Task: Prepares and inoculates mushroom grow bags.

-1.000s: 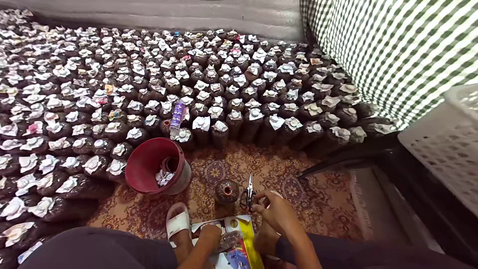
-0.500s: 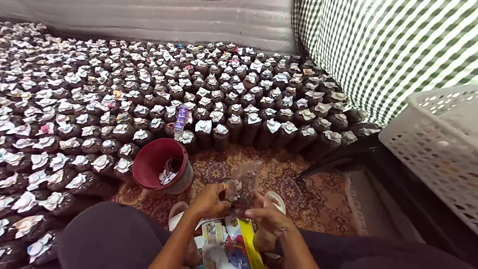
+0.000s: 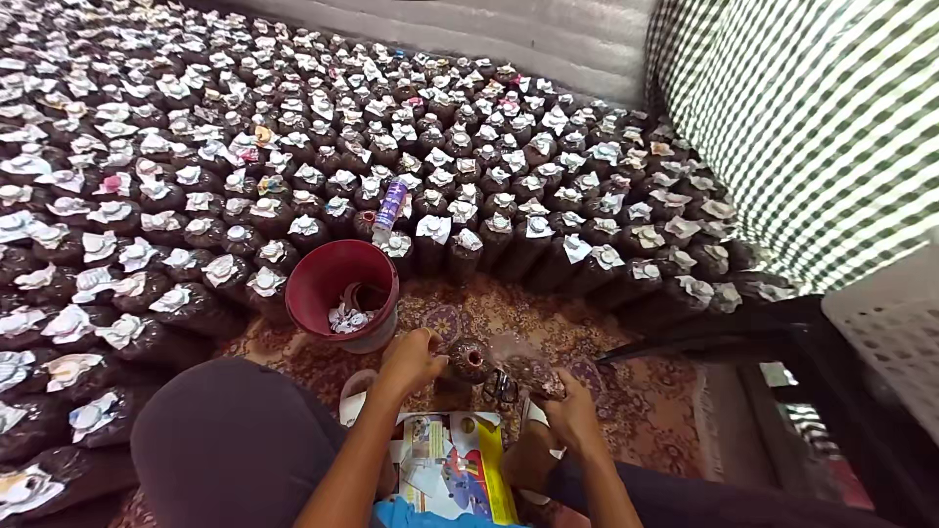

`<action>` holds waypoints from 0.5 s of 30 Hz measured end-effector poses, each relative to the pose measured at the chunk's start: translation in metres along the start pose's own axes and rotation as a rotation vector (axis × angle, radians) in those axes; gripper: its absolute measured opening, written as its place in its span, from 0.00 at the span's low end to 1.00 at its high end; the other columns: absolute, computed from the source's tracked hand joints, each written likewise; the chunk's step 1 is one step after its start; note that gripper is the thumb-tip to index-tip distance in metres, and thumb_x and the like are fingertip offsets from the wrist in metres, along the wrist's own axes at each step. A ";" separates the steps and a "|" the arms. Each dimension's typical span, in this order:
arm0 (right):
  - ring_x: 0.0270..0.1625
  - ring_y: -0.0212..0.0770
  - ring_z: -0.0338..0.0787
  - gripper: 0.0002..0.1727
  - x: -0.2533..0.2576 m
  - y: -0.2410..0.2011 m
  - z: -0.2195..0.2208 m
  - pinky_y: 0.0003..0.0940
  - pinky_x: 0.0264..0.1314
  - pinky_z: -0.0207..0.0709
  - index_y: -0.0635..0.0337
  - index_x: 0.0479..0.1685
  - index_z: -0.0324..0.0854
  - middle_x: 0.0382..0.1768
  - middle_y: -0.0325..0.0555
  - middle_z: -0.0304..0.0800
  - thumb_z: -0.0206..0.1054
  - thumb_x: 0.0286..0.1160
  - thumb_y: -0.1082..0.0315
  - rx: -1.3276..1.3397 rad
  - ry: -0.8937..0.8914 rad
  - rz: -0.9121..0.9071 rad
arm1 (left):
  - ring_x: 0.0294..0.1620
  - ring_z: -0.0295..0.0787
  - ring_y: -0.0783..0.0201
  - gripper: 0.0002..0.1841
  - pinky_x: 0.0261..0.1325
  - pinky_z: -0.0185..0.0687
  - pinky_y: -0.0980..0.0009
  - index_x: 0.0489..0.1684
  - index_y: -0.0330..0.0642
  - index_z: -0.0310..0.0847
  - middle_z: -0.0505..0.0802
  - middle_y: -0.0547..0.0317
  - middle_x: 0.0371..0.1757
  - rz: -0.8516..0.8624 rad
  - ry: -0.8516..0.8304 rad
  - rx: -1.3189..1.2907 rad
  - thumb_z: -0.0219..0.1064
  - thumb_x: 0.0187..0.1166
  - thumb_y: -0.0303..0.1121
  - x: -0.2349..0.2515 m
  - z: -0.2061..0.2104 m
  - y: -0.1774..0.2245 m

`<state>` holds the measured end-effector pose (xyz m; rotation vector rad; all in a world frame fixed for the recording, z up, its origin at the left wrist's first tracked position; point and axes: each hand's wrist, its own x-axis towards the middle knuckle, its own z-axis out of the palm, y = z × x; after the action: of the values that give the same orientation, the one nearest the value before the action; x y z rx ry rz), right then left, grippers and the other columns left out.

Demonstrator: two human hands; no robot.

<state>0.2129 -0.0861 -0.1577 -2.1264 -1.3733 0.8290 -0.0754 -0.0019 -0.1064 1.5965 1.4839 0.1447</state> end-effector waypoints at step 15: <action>0.57 0.65 0.90 0.22 -0.003 -0.032 0.008 0.71 0.57 0.78 0.57 0.57 0.89 0.52 0.58 0.91 0.75 0.59 0.80 -0.379 0.068 -0.101 | 0.60 0.92 0.55 0.20 0.68 0.82 0.48 0.66 0.44 0.84 0.93 0.53 0.60 -0.026 -0.048 0.079 0.70 0.80 0.43 0.002 0.009 0.004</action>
<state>0.1857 -0.0758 -0.1410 -2.3112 -1.6933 0.4795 -0.0664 -0.0043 -0.1095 1.6315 1.4887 0.0334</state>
